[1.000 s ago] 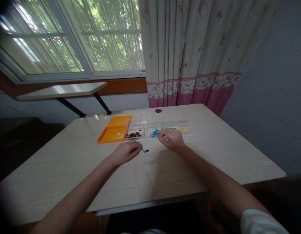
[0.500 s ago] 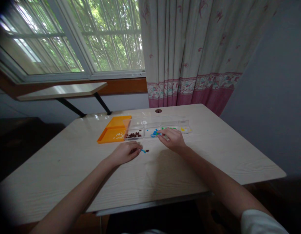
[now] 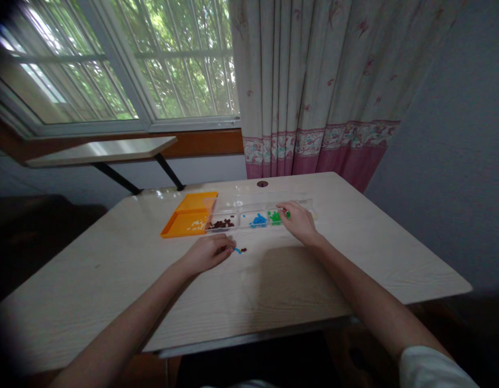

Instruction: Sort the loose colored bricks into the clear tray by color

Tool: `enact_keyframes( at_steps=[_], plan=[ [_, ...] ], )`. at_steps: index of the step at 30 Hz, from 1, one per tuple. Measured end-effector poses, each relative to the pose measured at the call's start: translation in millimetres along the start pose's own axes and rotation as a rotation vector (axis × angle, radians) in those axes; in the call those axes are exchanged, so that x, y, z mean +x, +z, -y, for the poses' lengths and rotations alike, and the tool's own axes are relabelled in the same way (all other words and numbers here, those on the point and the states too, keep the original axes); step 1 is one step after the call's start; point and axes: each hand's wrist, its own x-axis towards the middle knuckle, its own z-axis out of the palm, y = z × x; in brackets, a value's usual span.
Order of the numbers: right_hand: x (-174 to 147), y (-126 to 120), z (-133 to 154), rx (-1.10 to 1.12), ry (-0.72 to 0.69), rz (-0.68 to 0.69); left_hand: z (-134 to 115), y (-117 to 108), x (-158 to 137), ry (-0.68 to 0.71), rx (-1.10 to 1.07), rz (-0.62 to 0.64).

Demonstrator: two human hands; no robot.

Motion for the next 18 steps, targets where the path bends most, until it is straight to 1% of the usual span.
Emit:
enact_keyframes(
  at_steps=[5, 11, 14, 18],
  plan=[
    [-4.1, 2.1, 15.3, 0.063, -0.055, 0.067, -2.0, 2.7, 0.6, -0.010, -0.015, -0.022],
    [-15.5, 14.2, 43.0, 0.142, -0.242, 0.184, -1.5, 5.9, 1.2, -0.023, -0.024, -0.024],
    [-21.0, 17.0, 55.7, 0.163, -0.281, 0.231, -2.7, 5.0, 1.2, -0.032, -0.016, -0.028],
    [-26.6, 17.2, 66.7, 0.182, -0.316, 0.271, -8.6, 2.5, 1.9, -0.053, -0.049, -0.074]
  ],
)
